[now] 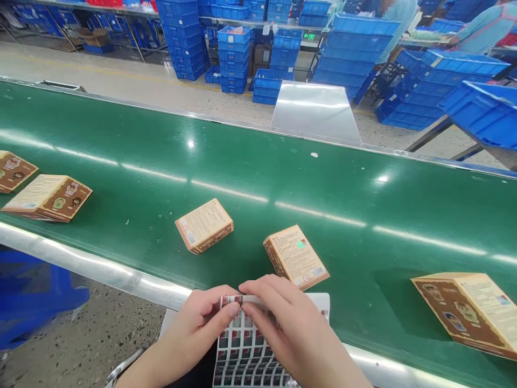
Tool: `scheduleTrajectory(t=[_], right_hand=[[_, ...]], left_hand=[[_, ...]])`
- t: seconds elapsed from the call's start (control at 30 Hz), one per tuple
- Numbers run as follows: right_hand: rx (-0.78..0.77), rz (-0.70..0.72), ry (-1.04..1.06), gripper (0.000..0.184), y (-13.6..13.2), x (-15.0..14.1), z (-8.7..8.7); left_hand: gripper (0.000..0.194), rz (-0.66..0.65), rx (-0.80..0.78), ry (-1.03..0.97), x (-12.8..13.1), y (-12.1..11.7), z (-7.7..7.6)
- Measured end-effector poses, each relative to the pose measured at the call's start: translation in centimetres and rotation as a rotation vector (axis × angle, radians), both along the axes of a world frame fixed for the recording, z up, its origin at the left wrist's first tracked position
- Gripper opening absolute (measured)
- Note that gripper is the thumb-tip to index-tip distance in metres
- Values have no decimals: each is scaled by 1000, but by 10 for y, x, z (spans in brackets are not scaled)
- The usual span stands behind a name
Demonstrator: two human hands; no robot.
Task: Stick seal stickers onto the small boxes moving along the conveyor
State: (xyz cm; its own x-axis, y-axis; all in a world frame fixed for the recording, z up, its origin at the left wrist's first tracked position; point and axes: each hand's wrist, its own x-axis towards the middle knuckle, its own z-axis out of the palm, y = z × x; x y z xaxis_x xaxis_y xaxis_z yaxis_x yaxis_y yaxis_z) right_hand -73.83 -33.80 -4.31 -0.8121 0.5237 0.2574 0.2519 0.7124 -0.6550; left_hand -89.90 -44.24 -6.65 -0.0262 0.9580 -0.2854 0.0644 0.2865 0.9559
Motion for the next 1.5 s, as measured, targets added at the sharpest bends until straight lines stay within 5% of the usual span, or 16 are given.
scheduleTrajectory(t=[0.37, 0.43, 0.53, 0.6, 0.7, 0.83, 0.97, 1.13, 1.27, 1.5], right_hand=[[438, 10, 110, 26, -6, -10, -14], [306, -5, 169, 21, -6, -11, -16], [-54, -278, 142, 16, 1, -17, -18], [-279, -463, 54, 43, 11, -25, -21], [-468, -471, -2, 74, 27, -44, -28], [-511, -392, 30, 78, 43, -65, -36], [-513, -337, 93, 64, 58, -67, -39], [-694, -480, 240, 46, 71, -66, -39], [-808, -597, 276, 46, 68, -72, -43], [-689, -617, 274, 44, 60, -64, -50]], left_hand=[[43, 106, -123, -122, -4, -3, -2], [42, 121, -120, -72, -8, -3, -1], [42, 129, -112, 40, -18, -5, 2], [42, 92, -109, 82, -24, -7, 5], [40, -26, -106, 110, -28, -9, 9], [37, -150, -48, 243, -23, -10, 12], [31, -119, 150, 367, -21, -10, 4], [22, -96, 438, 543, -27, 0, -13], [26, -175, 456, 644, -29, 15, -25], [26, -242, 473, 607, -20, 27, -32]])
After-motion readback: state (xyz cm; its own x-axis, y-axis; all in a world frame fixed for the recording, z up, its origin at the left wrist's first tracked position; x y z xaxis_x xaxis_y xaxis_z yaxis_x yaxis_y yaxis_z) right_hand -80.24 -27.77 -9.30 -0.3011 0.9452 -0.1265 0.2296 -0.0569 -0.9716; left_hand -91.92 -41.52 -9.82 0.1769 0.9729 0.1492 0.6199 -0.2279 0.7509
